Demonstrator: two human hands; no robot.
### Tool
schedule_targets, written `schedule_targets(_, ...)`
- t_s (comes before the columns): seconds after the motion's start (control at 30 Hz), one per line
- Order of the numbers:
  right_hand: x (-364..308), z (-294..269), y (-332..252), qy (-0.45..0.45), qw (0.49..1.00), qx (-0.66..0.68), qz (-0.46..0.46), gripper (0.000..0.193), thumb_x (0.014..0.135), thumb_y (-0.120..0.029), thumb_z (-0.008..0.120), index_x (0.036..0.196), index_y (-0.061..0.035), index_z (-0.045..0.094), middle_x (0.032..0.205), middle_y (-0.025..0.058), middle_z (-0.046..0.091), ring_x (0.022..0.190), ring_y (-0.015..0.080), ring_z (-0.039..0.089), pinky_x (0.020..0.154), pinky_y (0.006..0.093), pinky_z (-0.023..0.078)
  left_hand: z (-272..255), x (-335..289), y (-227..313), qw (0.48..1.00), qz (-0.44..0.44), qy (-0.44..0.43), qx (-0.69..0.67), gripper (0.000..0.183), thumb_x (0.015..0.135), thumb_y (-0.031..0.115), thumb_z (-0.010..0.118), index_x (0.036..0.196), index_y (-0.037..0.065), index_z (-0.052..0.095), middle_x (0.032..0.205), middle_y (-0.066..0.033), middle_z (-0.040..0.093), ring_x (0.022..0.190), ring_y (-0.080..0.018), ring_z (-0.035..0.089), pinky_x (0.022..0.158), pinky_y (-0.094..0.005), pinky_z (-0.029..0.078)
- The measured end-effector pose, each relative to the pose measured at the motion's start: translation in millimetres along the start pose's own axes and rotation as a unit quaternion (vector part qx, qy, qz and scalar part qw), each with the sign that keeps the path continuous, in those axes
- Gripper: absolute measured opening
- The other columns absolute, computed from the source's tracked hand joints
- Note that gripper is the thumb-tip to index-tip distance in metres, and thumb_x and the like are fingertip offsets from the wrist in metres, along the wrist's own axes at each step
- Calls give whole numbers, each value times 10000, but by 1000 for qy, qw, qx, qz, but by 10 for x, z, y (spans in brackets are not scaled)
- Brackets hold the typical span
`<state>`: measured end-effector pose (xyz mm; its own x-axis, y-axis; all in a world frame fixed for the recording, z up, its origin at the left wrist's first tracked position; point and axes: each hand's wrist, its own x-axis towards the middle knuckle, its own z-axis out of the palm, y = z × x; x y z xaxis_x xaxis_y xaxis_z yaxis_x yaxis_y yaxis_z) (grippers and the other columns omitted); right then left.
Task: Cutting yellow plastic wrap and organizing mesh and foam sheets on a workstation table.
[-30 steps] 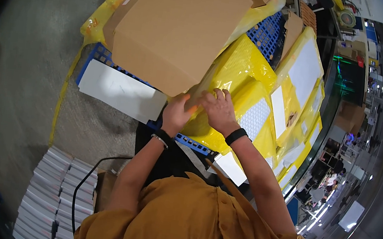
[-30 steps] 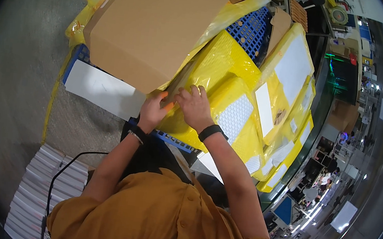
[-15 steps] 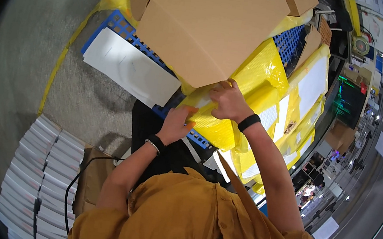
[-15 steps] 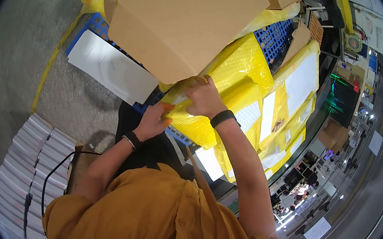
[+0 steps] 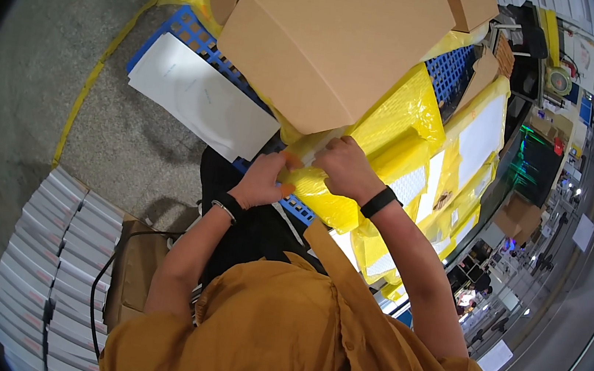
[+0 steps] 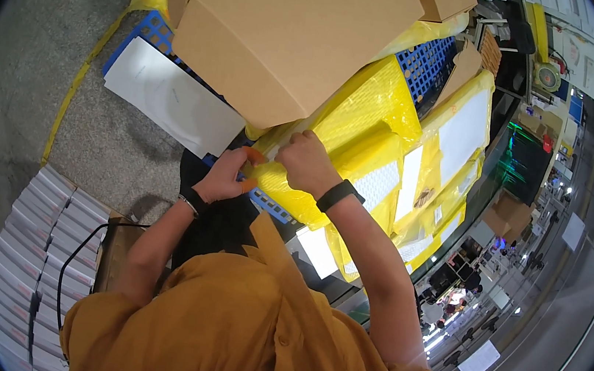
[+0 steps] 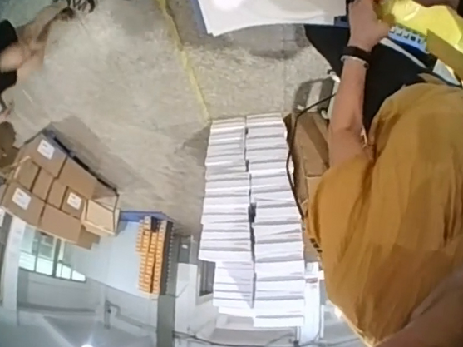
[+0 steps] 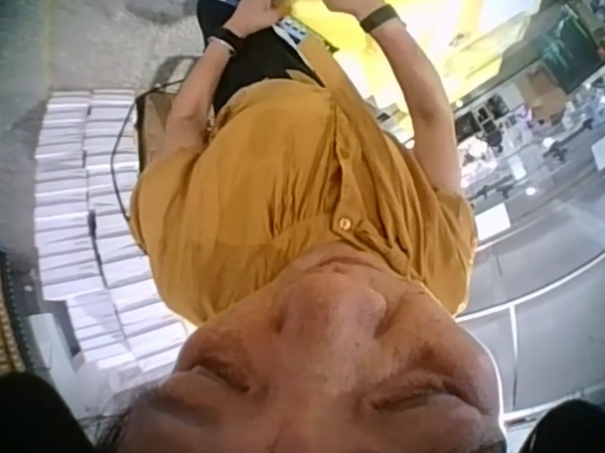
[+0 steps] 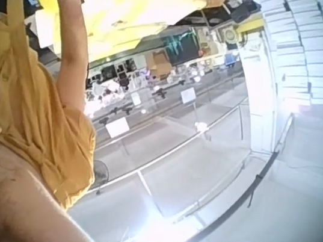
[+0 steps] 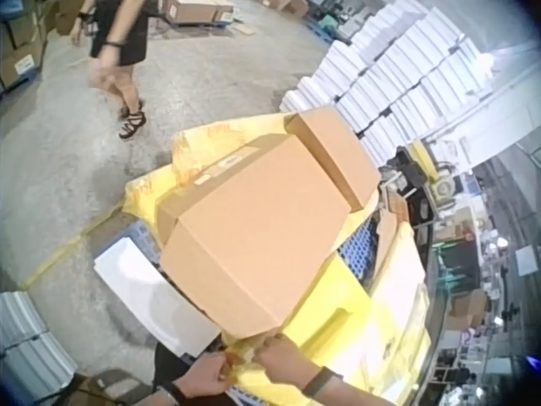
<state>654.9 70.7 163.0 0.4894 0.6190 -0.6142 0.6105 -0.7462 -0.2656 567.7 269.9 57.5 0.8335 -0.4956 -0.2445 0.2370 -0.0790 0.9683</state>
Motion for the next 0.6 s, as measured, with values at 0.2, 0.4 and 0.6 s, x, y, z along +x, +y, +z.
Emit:
schedule_targets(0.2, -80, 89, 57, 88, 996, 17, -25, 242, 642, -112, 693, 875, -155, 742, 863, 13, 670, 947, 249, 592, 882, 393, 432, -68, 27, 104, 997, -44, -28, -50, 515, 692, 43, 684, 1200, 75, 609, 1055, -115, 650, 988, -319, 622, 870, -379, 491)
schedule_targets(0.4, -72, 200, -151, 138, 987, 72, 36, 454, 608, -232, 824, 1036, -145, 697, 1038, 52, 660, 1154, 293, 548, 1089, 477, 340, -141, 163, -49, 992, -81, -67, -71, 374, 745, -5, 656, 1108, 60, 592, 921, -10, 561, 744, -102, 488, 675, -254, 421)
schedule_targets(0.6, 43, 370, -383, 59, 994, 4, 87, 586, 590, -317, 867, 1123, -170, 670, 1099, 46, 626, 1189, 308, 523, 1149, 545, 269, -93, 221, -338, 986, -80, -65, -130, 297, 728, -79, 587, 987, 63, 566, 848, 14, 542, 703, -82, 474, 619, -246, 397)
